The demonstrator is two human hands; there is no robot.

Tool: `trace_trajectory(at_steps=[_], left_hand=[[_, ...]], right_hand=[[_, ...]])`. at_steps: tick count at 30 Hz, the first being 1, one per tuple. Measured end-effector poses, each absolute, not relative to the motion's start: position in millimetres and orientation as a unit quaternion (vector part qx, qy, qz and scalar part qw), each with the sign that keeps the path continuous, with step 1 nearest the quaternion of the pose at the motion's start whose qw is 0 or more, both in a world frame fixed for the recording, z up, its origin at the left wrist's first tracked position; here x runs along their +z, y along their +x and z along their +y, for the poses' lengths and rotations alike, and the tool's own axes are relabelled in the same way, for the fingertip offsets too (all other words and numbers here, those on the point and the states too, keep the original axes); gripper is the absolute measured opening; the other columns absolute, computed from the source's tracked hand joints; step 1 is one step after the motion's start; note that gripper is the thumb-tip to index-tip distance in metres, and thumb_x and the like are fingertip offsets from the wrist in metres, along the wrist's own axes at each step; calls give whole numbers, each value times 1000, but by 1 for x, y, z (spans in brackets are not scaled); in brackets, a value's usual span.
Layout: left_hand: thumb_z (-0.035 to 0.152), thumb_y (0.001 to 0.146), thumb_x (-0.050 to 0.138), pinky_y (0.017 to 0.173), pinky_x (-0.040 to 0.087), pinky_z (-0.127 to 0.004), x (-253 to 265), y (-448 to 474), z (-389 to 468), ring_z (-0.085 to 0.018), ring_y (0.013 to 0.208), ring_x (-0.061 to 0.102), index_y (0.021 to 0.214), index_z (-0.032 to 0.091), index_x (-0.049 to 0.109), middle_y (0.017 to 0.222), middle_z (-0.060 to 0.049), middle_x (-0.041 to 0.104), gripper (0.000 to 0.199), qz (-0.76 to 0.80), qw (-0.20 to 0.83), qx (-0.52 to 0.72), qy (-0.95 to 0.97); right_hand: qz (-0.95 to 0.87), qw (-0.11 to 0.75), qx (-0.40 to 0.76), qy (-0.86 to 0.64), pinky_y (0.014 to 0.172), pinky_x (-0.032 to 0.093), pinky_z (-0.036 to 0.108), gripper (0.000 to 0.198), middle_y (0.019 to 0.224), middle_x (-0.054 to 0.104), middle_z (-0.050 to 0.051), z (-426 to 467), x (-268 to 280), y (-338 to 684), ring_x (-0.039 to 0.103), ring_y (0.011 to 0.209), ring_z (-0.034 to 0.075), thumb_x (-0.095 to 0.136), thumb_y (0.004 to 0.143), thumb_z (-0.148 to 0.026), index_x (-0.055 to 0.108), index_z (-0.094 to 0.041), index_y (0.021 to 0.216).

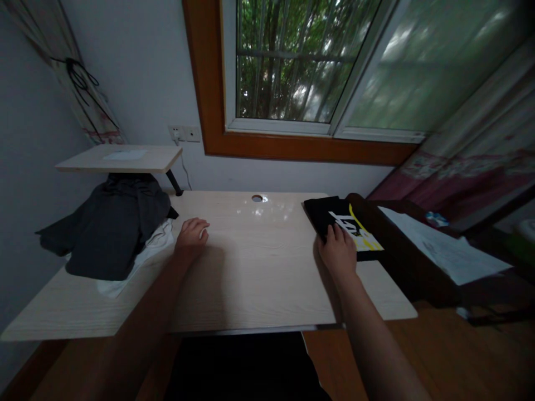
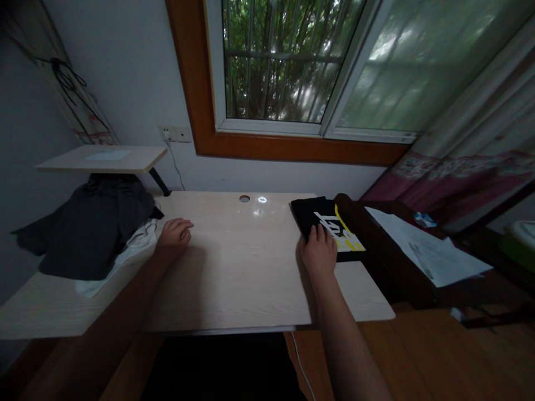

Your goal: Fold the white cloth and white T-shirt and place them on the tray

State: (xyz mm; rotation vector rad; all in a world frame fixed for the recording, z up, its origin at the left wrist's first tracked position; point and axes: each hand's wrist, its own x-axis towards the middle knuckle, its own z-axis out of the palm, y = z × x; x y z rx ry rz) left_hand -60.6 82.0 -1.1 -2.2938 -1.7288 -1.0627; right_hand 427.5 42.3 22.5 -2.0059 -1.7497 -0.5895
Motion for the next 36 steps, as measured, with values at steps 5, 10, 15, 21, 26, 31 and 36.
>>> trace_trajectory(at_steps=[5, 10, 15, 21, 26, 31, 36], left_hand=[[22, 87, 51, 113, 41, -52, -3, -64, 78, -30, 118, 59, 103, 25, 74, 112, -7, 74, 28, -570, 28, -346, -744], [21, 86, 52, 112, 43, -52, -1, -61, 76, -30, 118, 59, 98, 26, 75, 109, -7, 74, 26, -567, 27, -354, -744], [20, 86, 52, 109, 45, -51, 0, -62, 76, -28, 111, 63, 93, 26, 75, 106, -7, 74, 25, -560, 24, -364, -744], [18, 86, 51, 106, 46, -49, 5, -61, 75, -27, 104, 65, 90, 25, 74, 99, -6, 75, 24, -559, 17, -364, -745], [17, 85, 50, 104, 47, -48, 9, -58, 73, -26, 99, 65, 88, 25, 74, 95, -6, 75, 24, -549, 14, -368, -750], [17, 85, 50, 103, 47, -47, 9, -58, 73, -27, 100, 64, 88, 24, 73, 95, -5, 75, 24, -543, 15, -365, -756], [18, 85, 51, 102, 47, -46, 5, -61, 76, -26, 100, 64, 88, 23, 72, 96, -5, 75, 22, -536, 13, -364, -761]], right_hand=[[-623, 181, -229, -726, 112, 39, 54, 54, 147, 53, 27, 38, 14, 435, 49, 136, 39, 47, 96, -24, 52, -2, 146], [-627, 140, -242, -727, 109, 43, 53, 52, 149, 50, 30, 37, 11, 438, 51, 137, 39, 43, 96, -16, 52, 2, 145], [-633, 102, -253, -725, 101, 49, 45, 40, 136, 62, 28, 36, 22, 440, 61, 127, 35, 36, 100, -10, 62, 0, 128], [-604, 42, -237, -759, 67, 51, 34, 32, 93, 72, 21, 33, 48, 435, 74, 80, 29, 35, 103, -13, 66, -7, 107], [-616, 28, -216, -757, 63, 49, 31, 29, 86, 72, 19, 27, 69, 416, 74, 74, 29, 36, 102, -14, 64, -9, 108], [-654, 63, -183, -731, 67, 51, 34, 34, 91, 74, 21, 23, 84, 379, 73, 73, 29, 38, 103, -19, 64, -10, 121], [-721, 169, -61, -669, 69, 49, 32, 38, 94, 75, 15, 21, 105, 336, 70, 71, 25, 45, 101, -24, 64, -17, 133]])
